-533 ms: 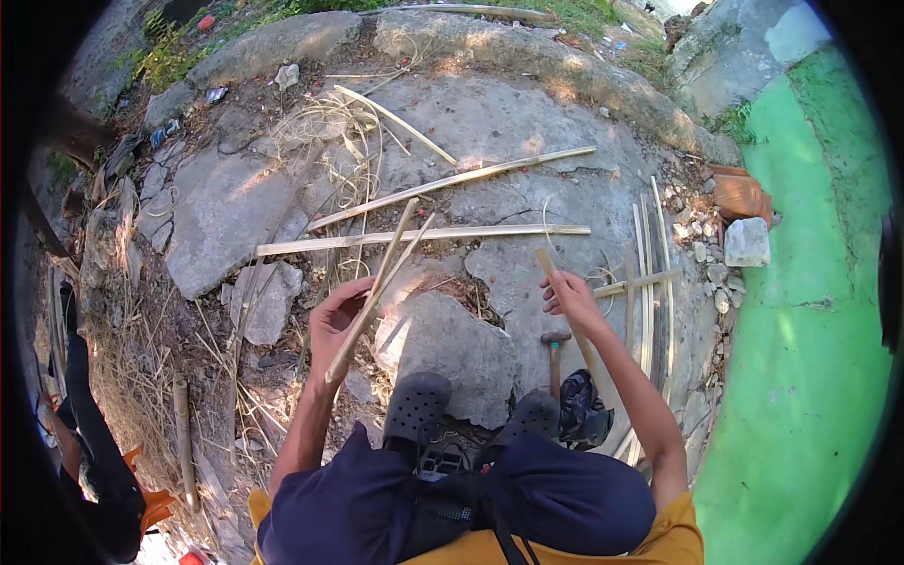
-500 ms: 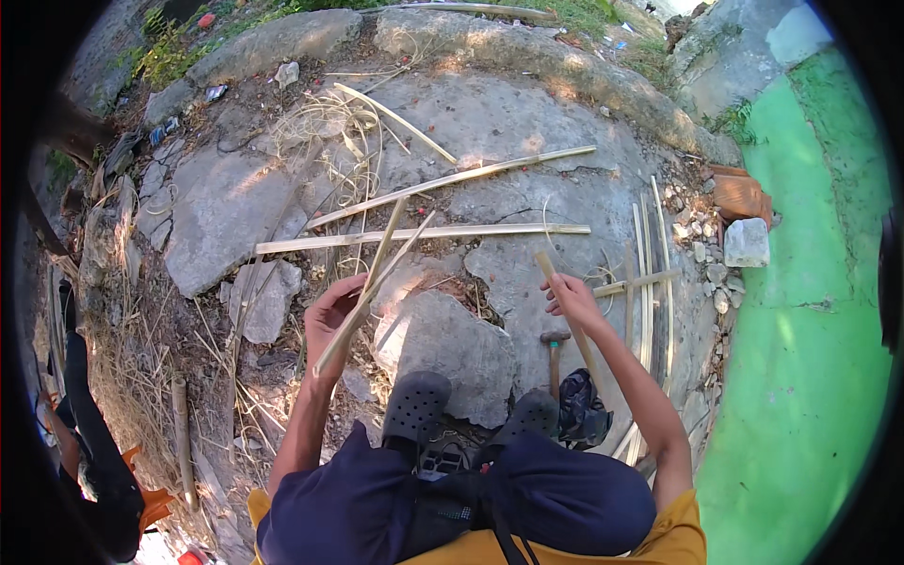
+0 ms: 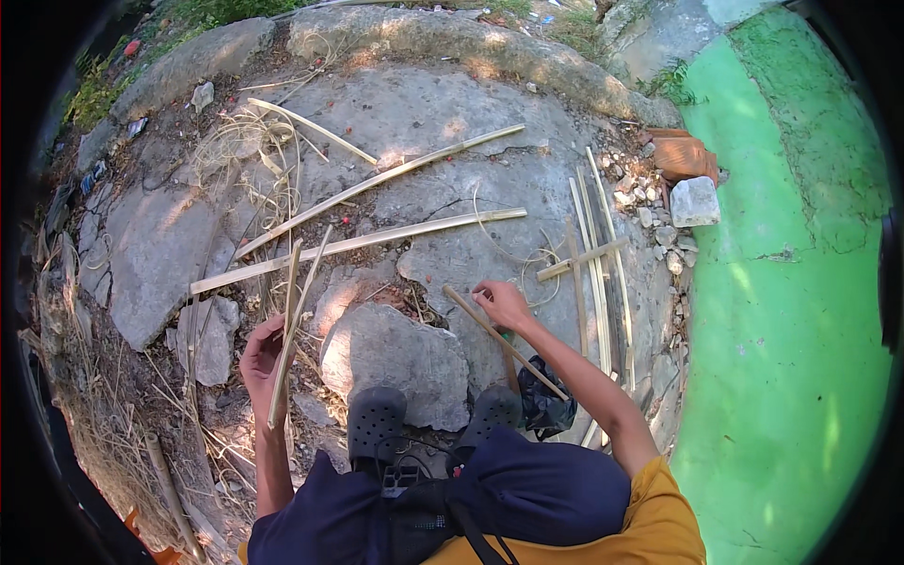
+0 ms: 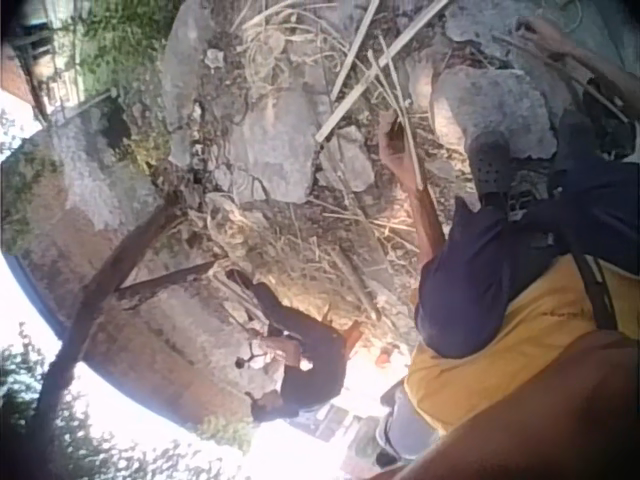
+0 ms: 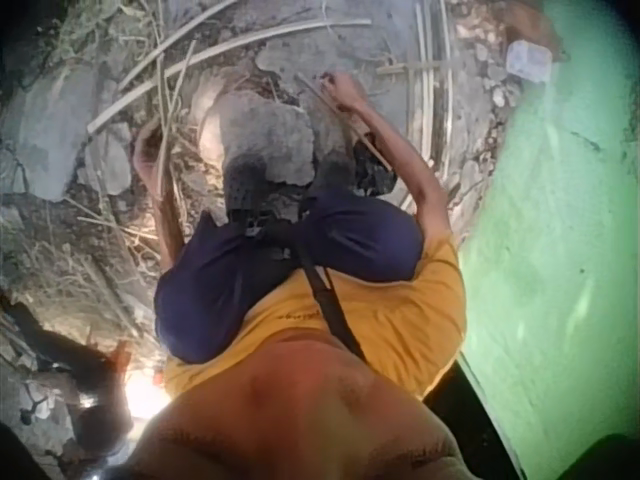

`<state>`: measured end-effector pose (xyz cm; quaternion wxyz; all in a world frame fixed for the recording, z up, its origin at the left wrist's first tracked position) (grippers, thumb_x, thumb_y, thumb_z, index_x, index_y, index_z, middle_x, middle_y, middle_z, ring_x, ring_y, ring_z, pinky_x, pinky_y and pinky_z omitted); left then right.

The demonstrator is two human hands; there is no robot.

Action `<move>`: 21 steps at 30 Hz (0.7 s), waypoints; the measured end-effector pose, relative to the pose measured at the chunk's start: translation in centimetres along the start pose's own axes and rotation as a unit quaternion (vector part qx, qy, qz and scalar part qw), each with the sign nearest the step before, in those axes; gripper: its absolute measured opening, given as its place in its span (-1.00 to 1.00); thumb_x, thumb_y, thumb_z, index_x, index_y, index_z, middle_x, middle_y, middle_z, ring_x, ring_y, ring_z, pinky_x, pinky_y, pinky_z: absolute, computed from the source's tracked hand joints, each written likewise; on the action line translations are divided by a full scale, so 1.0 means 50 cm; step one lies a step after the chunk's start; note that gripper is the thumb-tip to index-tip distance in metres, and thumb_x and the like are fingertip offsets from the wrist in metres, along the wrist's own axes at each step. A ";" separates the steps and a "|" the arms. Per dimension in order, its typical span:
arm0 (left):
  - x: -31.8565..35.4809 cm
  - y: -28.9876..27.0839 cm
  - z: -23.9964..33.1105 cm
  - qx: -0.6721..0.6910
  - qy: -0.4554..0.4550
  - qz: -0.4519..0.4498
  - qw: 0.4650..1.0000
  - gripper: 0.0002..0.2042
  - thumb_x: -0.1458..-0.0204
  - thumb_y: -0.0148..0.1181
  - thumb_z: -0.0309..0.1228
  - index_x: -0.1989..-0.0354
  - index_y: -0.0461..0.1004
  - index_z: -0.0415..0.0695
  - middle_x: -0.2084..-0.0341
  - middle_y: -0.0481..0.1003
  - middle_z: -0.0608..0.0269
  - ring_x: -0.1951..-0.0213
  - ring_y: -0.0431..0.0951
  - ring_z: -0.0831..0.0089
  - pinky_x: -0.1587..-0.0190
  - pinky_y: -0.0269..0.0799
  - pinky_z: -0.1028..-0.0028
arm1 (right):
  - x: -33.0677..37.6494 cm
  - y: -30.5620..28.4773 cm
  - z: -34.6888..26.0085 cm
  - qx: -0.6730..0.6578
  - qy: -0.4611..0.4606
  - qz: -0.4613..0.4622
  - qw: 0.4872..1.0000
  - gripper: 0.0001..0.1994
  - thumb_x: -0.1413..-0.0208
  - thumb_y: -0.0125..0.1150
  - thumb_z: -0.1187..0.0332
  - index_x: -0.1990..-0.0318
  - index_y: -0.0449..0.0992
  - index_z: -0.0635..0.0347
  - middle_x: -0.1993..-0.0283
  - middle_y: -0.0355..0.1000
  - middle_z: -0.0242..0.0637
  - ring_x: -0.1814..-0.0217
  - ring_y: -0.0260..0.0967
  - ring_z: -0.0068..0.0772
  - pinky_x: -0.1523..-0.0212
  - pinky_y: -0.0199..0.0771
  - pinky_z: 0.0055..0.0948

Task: The person assembles a frame by hand using thin bamboo strips, crossing them over a central bamboo rod and weaving them together to form a structure.

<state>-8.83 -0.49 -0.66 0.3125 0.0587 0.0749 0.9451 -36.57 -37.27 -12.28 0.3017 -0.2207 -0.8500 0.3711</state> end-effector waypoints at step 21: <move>-0.057 0.032 -0.072 -0.089 -0.009 -0.013 0.996 -0.68 -0.28 -0.01 -0.68 -0.17 0.27 -0.14 0.02 0.45 0.18 0.01 0.49 0.45 -0.11 0.41 0.39 | 0.047 -0.196 0.491 0.174 0.041 0.344 0.922 -0.65 -0.30 0.00 0.38 -0.16 0.34 0.40 -0.05 0.36 0.23 -0.10 0.33 0.28 -0.14 0.31 0.02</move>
Point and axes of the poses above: each hand's wrist, its own x-axis away from the middle knuckle, its own y-axis out of the palm, z = x × y, the point moved 1 cm from there along -x, towards the middle knuckle
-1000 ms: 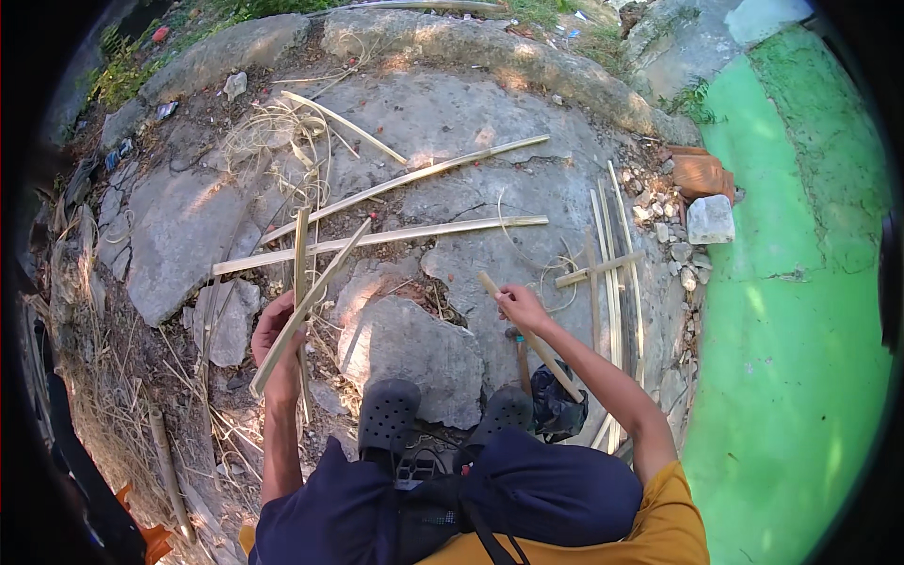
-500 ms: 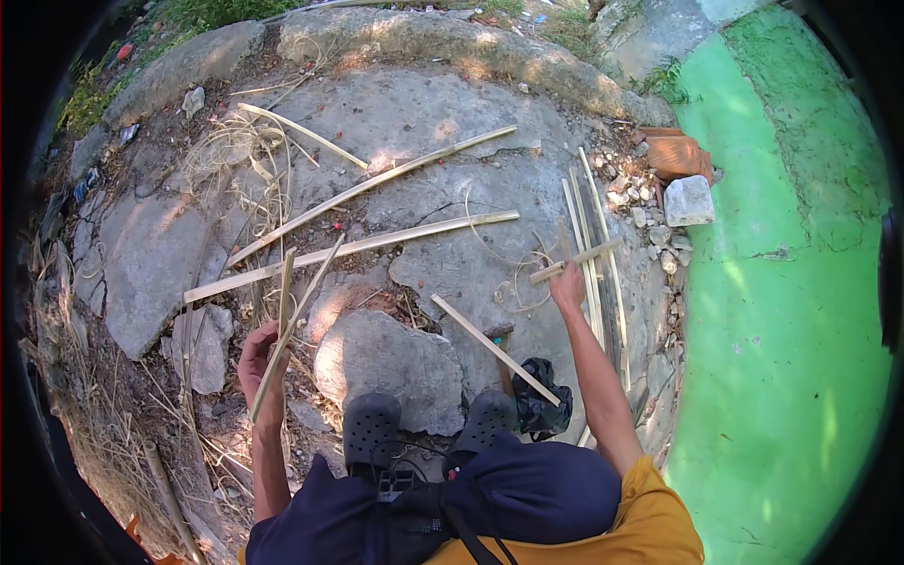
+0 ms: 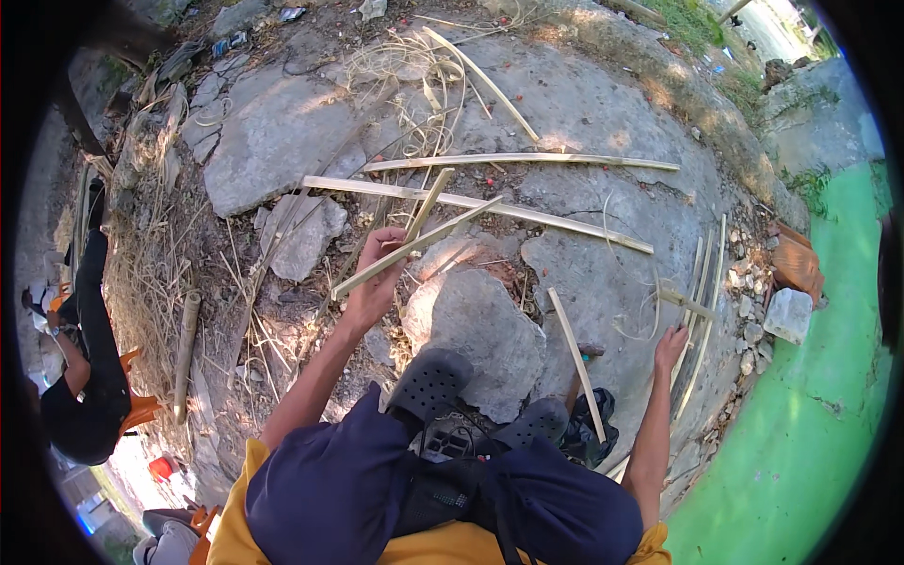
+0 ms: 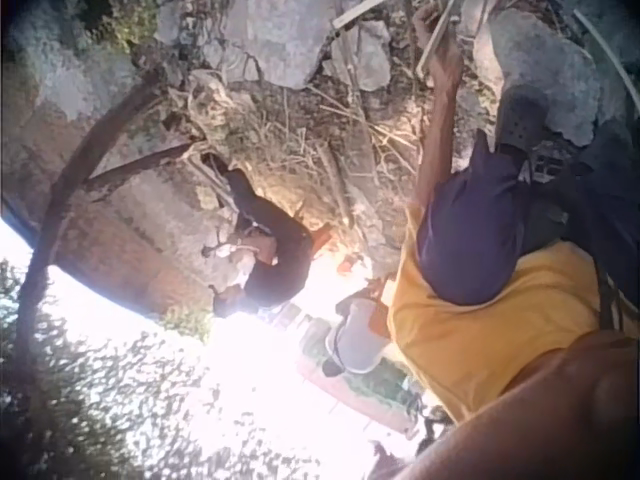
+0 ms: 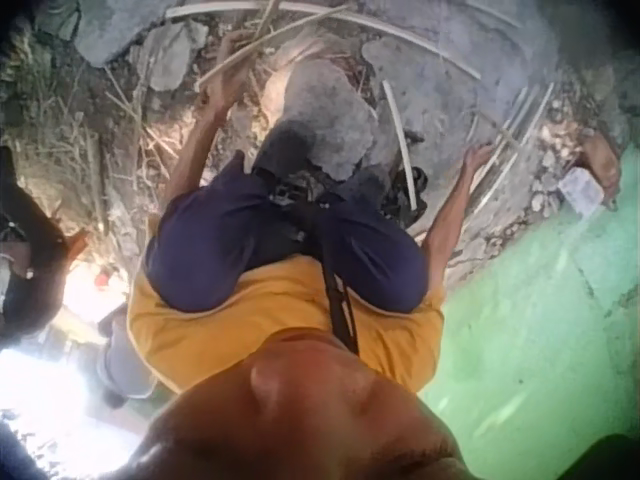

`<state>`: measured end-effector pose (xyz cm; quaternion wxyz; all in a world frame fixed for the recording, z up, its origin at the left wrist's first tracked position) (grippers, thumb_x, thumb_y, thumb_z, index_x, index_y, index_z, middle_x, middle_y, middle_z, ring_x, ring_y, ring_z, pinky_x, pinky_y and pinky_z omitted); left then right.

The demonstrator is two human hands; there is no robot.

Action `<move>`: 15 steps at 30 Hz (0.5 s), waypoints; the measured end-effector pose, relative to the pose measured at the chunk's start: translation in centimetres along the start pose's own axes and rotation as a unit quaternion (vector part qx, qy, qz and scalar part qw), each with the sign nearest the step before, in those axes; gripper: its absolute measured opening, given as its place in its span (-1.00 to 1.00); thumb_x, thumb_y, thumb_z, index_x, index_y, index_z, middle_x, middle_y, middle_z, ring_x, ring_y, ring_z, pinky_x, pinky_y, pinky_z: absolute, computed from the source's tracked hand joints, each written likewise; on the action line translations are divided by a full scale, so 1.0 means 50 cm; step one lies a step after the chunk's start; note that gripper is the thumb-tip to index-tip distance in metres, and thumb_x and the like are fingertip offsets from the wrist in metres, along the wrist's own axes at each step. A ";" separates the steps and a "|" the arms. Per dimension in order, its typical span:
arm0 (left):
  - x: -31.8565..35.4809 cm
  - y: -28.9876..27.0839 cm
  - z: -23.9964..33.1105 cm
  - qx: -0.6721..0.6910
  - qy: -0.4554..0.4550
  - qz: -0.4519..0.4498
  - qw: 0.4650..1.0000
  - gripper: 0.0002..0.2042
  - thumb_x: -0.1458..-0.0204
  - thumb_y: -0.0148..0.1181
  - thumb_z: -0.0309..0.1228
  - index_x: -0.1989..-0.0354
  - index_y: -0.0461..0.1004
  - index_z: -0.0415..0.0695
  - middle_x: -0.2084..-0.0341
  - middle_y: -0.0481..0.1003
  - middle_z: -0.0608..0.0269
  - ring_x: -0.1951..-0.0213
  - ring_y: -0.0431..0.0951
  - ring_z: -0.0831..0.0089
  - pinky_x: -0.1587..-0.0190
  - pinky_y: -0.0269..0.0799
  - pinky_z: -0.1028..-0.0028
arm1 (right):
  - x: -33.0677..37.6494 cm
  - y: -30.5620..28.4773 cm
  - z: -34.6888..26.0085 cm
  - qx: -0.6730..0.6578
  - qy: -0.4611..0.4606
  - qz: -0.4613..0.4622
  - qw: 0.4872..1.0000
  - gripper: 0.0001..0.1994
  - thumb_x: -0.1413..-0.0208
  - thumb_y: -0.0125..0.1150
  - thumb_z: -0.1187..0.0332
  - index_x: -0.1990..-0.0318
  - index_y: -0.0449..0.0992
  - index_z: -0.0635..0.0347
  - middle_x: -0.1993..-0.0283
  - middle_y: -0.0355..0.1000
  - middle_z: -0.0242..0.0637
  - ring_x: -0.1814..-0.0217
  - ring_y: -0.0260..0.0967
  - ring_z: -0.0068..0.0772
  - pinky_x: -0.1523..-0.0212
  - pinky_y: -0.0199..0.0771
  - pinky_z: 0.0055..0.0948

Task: The person assembles a frame by hand using thin bamboo strips, crossing them over a central bamboo rod and weaving them together to form a structure.

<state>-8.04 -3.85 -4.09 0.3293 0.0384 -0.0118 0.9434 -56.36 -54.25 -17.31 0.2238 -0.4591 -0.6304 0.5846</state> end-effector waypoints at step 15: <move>-0.021 0.067 0.020 -0.161 0.096 -0.018 0.982 -0.37 -0.23 0.08 -0.56 -0.48 0.05 -0.04 -0.13 0.22 0.10 -0.06 0.31 0.30 -0.18 0.35 0.27 | 0.210 -0.223 -0.735 -0.529 0.032 -0.077 0.845 -0.59 -0.37 -0.19 0.36 -0.29 0.25 0.36 0.21 0.17 -0.42 0.37 0.08 -0.66 0.38 0.15 -0.59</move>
Point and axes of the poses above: each hand's wrist, its own x-axis away from the middle knuckle, its own y-axis out of the palm, z = x × y, the point moved 1 cm from there along -x, towards the middle knuckle
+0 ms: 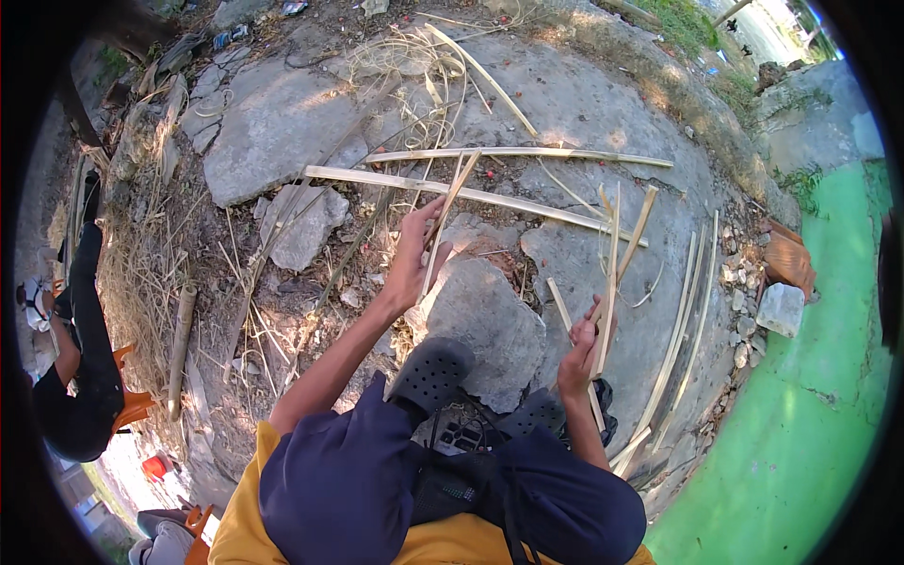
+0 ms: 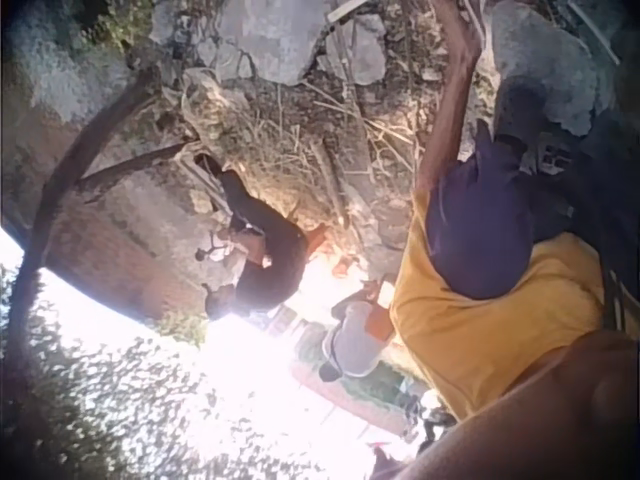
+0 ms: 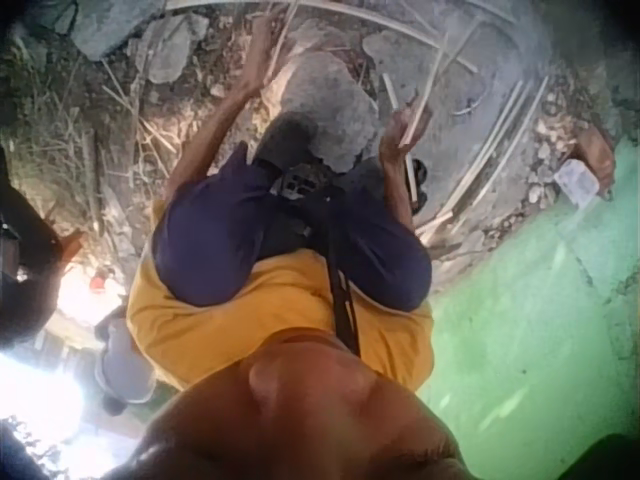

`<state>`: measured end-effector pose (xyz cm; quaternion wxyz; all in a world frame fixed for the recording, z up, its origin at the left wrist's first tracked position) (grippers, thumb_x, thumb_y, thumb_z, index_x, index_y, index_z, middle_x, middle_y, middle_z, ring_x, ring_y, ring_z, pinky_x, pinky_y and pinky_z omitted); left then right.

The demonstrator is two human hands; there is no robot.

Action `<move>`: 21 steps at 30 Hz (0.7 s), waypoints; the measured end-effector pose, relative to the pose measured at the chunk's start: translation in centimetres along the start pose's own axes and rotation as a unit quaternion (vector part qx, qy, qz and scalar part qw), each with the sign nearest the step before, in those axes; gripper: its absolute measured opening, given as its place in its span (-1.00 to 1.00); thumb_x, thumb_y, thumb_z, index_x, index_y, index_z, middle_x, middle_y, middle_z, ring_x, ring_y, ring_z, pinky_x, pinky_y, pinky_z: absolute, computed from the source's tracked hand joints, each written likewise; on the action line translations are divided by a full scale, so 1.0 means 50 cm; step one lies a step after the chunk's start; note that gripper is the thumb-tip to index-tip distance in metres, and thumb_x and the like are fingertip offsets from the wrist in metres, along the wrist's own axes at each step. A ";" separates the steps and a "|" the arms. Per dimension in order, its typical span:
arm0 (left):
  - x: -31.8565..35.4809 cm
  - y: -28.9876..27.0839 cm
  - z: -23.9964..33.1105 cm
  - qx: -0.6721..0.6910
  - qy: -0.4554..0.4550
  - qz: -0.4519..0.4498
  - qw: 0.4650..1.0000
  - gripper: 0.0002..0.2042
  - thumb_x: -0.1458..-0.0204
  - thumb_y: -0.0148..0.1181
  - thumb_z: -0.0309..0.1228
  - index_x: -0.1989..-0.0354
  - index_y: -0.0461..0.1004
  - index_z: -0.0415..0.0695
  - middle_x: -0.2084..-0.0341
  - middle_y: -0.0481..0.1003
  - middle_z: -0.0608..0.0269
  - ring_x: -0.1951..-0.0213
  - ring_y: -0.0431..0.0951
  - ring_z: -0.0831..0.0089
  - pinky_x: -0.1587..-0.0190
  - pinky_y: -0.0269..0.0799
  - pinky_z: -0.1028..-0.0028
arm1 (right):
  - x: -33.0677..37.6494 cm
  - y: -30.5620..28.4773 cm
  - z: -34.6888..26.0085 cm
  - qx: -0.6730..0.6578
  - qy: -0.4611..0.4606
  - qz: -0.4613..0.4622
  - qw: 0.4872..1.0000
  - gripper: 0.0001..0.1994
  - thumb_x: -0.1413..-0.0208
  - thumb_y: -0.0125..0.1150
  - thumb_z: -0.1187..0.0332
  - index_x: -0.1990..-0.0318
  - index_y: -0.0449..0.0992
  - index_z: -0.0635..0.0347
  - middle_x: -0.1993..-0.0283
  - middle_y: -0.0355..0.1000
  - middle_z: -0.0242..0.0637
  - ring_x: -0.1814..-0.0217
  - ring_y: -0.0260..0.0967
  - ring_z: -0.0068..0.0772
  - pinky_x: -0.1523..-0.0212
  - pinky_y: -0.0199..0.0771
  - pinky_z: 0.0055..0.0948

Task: The person assembles a frame by hand using thin bamboo strips, crossing them over a central bamboo rod and weaving them together to form a structure.

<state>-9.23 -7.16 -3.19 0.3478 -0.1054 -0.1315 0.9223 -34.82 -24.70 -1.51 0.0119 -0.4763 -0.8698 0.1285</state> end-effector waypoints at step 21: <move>-0.048 -0.081 0.049 -0.059 -0.040 -0.006 0.997 -0.53 -0.25 0.02 -0.54 -0.33 0.16 -0.23 -0.03 0.26 0.01 -0.05 0.38 0.26 -0.17 0.33 0.31 | -0.053 -0.105 0.029 0.144 -0.017 0.076 0.987 -0.64 -0.32 -0.13 0.49 -0.22 0.39 0.31 0.29 0.24 -0.39 0.35 0.17 -0.59 0.29 0.28 -0.52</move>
Point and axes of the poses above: each hand's wrist, its own x-axis away from the middle knuckle, its own y-axis out of the palm, z = x × y, the point moved 1 cm from there along -x, towards the middle knuckle
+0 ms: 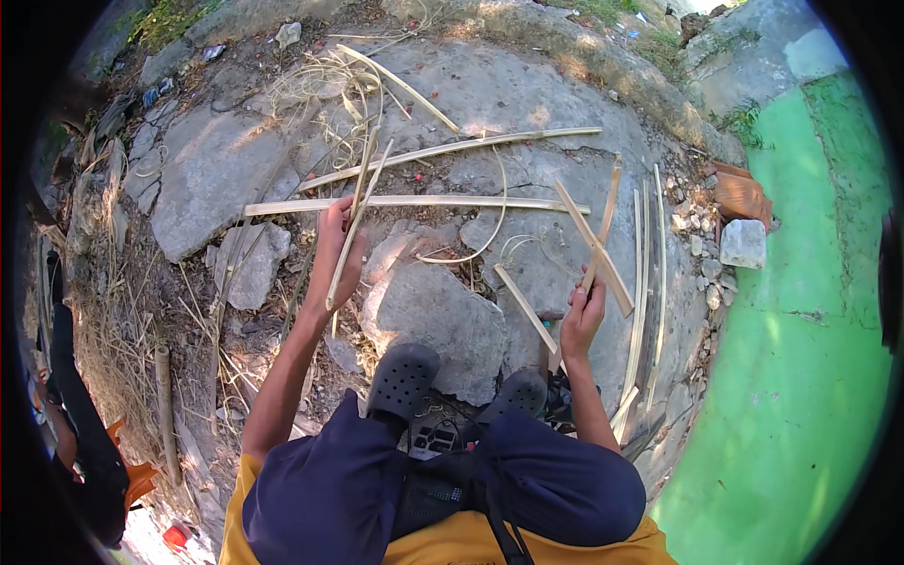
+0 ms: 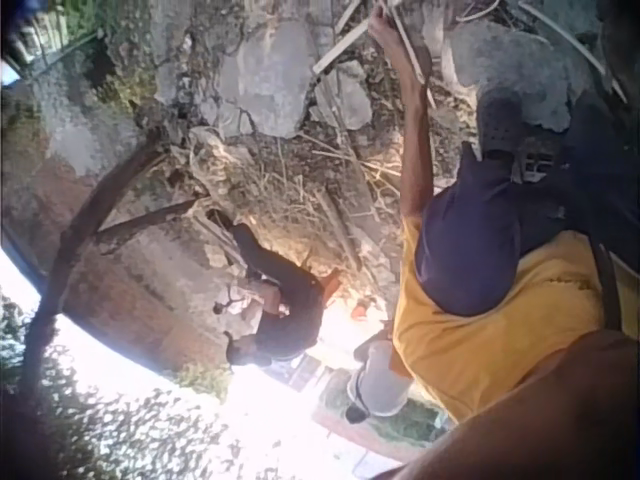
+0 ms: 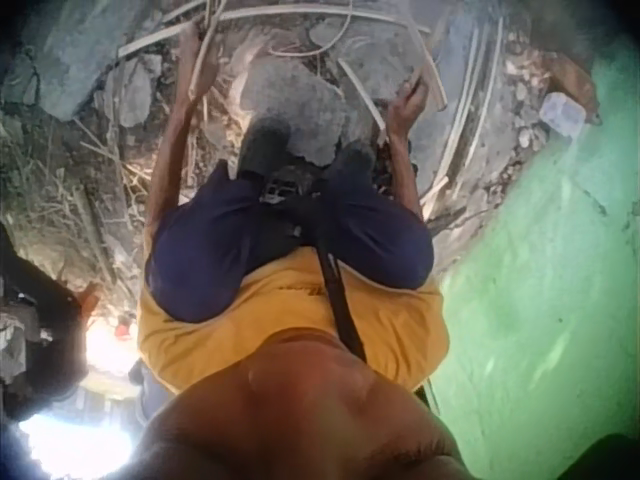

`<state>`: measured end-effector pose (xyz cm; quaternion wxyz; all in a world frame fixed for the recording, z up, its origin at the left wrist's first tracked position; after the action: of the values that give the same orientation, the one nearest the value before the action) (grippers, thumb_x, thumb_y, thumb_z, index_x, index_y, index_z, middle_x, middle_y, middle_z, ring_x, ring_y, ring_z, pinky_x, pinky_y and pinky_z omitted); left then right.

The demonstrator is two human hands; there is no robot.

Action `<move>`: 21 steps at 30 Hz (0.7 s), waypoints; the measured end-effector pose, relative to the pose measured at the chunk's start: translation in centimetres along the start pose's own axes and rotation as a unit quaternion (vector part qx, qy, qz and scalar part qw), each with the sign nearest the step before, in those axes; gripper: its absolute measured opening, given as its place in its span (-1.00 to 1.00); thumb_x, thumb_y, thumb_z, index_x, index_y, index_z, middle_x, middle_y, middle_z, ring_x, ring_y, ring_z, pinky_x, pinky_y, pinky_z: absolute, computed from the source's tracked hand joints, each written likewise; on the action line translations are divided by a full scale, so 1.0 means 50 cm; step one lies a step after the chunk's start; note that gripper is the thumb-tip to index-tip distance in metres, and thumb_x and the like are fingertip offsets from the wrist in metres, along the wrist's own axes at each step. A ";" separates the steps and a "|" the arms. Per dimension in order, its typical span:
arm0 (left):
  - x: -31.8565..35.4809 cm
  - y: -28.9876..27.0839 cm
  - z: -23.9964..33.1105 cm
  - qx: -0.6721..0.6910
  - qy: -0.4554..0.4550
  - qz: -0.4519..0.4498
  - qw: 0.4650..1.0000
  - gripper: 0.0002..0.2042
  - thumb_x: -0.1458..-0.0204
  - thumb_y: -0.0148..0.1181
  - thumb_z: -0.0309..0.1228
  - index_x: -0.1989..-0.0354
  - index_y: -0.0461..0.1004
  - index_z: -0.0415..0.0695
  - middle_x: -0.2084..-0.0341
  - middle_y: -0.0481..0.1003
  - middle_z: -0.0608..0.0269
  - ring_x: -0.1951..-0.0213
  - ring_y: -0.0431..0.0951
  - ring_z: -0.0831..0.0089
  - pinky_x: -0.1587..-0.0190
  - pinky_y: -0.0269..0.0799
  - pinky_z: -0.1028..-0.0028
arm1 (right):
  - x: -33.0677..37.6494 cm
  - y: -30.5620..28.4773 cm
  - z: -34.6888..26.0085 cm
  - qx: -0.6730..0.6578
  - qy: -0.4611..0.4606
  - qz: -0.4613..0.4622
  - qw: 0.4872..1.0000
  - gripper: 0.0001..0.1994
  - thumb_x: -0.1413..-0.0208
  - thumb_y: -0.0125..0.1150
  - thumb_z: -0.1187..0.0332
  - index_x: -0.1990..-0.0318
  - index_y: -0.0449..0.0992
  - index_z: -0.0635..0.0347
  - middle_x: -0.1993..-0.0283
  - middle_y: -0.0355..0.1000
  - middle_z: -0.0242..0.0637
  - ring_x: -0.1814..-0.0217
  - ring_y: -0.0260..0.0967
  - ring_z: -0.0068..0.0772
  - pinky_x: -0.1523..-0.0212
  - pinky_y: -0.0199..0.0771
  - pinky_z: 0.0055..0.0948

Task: The person assembles a frame by hand using thin bamboo strips, crossing them over a central bamboo rod and weaving them together to form a structure.

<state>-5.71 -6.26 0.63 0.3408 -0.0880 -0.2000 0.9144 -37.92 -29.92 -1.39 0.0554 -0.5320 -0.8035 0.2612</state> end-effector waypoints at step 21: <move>0.060 0.073 -0.050 0.063 -0.068 -0.032 0.995 -0.51 -0.31 -0.08 -0.44 -0.40 0.09 -0.20 0.05 0.38 0.04 0.16 0.44 0.40 0.04 0.45 0.32 | 0.170 0.155 0.000 -0.113 0.060 -0.116 0.985 -0.67 -0.35 -0.05 0.41 -0.18 0.30 0.37 0.09 0.30 -0.13 0.09 0.26 -0.28 -0.05 0.31 -0.30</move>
<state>-9.37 -6.00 -3.26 0.3607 0.0021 -0.1674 0.9175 -35.14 -20.11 -6.72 0.0731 -0.4527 -0.8793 0.1284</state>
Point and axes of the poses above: each hand's wrist, its own x-axis away from the middle knuckle, its own y-axis out of the palm, z = x × y, the point moved 1 cm from there along -x, towards the middle knuckle
